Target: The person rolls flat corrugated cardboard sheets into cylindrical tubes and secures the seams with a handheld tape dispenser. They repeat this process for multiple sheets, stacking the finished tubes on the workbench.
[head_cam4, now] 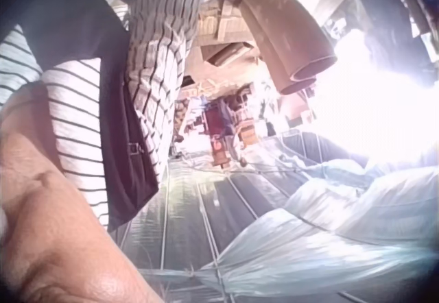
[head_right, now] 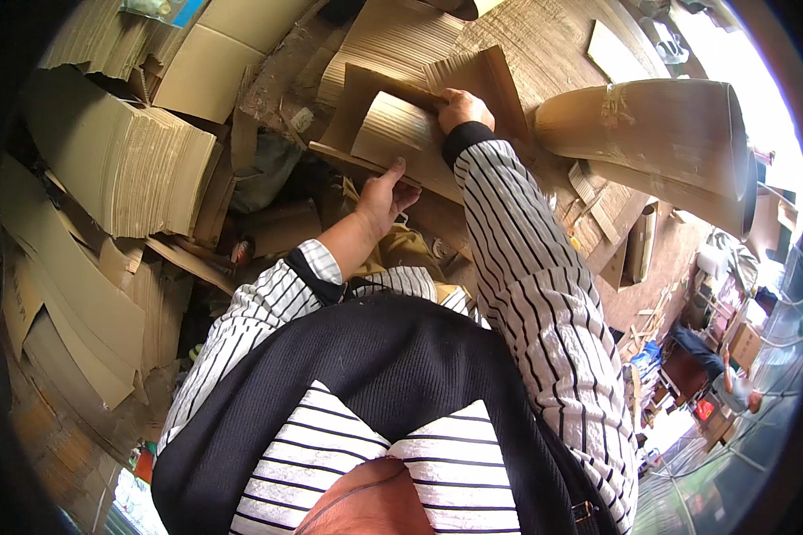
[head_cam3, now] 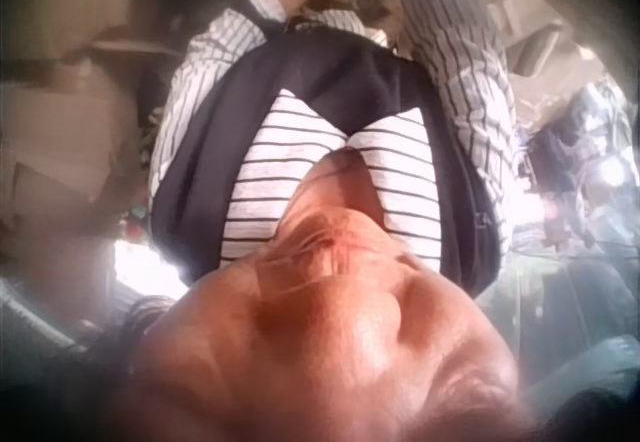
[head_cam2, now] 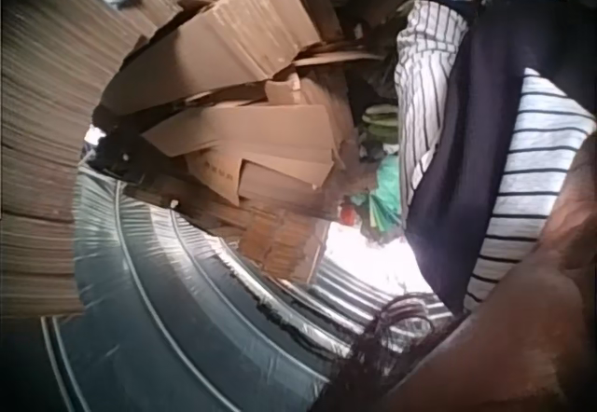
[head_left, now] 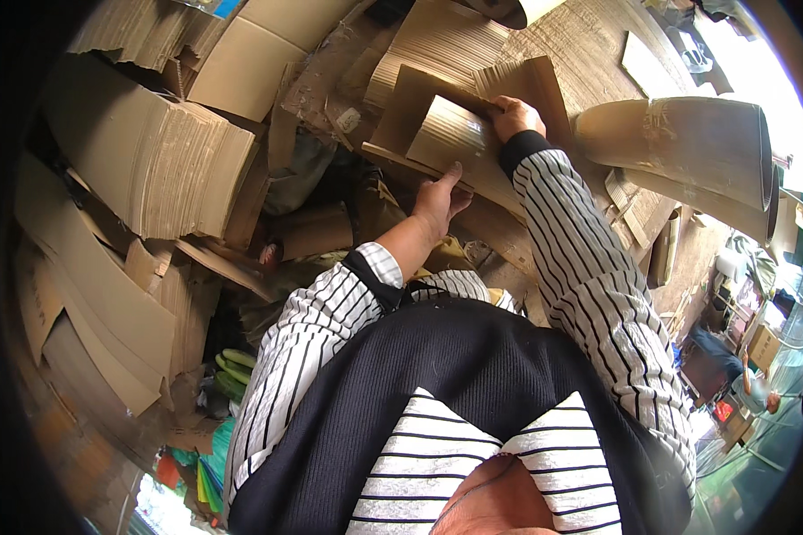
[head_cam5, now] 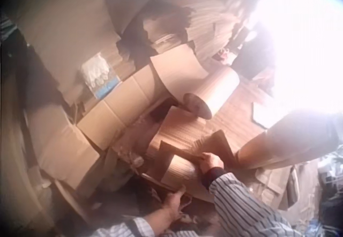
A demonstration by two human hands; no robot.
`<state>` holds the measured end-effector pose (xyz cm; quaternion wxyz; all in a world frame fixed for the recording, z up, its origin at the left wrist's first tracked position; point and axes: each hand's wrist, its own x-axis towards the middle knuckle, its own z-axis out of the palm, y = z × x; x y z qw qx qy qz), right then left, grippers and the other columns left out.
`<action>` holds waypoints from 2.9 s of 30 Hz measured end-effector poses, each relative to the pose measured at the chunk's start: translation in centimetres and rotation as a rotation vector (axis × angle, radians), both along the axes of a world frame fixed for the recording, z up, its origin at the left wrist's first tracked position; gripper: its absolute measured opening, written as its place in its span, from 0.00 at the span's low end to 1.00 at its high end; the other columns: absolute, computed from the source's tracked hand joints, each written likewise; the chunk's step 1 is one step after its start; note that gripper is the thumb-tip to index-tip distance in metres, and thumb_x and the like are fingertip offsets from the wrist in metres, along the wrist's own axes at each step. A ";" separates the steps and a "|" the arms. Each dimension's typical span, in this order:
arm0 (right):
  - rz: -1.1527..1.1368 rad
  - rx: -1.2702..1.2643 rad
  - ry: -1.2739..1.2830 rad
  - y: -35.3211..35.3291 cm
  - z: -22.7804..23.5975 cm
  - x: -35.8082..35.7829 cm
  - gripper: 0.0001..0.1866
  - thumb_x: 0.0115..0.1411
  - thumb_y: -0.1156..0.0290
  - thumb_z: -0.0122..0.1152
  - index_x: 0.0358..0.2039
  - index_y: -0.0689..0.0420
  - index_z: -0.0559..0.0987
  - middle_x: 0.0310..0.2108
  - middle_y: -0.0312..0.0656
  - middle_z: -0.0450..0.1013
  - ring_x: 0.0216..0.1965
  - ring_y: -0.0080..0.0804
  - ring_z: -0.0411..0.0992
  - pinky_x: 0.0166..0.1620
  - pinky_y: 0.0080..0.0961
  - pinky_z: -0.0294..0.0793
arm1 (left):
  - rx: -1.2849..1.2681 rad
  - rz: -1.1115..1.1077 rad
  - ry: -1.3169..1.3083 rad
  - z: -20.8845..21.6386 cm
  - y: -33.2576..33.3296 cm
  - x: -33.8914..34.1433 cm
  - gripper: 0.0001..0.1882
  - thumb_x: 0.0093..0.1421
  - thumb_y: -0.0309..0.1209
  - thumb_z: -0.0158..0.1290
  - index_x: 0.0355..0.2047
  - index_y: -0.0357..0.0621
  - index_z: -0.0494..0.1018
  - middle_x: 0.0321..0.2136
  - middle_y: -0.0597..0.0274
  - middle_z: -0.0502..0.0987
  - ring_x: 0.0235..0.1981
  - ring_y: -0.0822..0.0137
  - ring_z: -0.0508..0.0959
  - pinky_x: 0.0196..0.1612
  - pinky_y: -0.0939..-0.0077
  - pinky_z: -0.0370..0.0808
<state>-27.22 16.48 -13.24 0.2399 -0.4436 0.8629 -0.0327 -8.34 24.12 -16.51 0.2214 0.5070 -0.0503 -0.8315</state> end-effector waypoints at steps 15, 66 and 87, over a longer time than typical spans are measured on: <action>0.330 -0.190 -0.206 6.0 4.8 1.1 0.42 0.36 0.57 0.80 0.51 0.58 0.70 0.50 0.48 0.69 0.53 0.45 0.69 0.55 0.35 0.71 | -0.203 0.012 0.216 -0.1 1.0 1.3 0.15 0.64 0.33 0.55 0.50 0.53 0.69 0.46 0.68 0.75 0.45 0.68 0.76 0.49 0.67 0.76; -0.362 -0.980 -0.088 20.7 11.5 -10.6 0.63 0.31 0.61 0.83 0.65 0.57 0.52 0.60 0.55 0.57 0.62 0.54 0.57 0.63 0.41 0.62 | -1.556 -0.962 0.113 15.9 -4.0 -17.7 0.34 0.51 0.29 0.66 0.55 0.40 0.62 0.45 0.53 0.76 0.48 0.59 0.77 0.50 0.66 0.74; 0.579 -0.320 -0.152 7.5 11.4 4.6 0.45 0.40 0.50 0.74 0.58 0.53 0.67 0.50 0.42 0.70 0.50 0.43 0.72 0.47 0.36 0.77 | -0.489 -0.152 0.016 5.3 3.2 5.5 0.16 0.70 0.38 0.43 0.54 0.49 0.69 0.40 0.64 0.72 0.38 0.71 0.74 0.53 0.63 0.74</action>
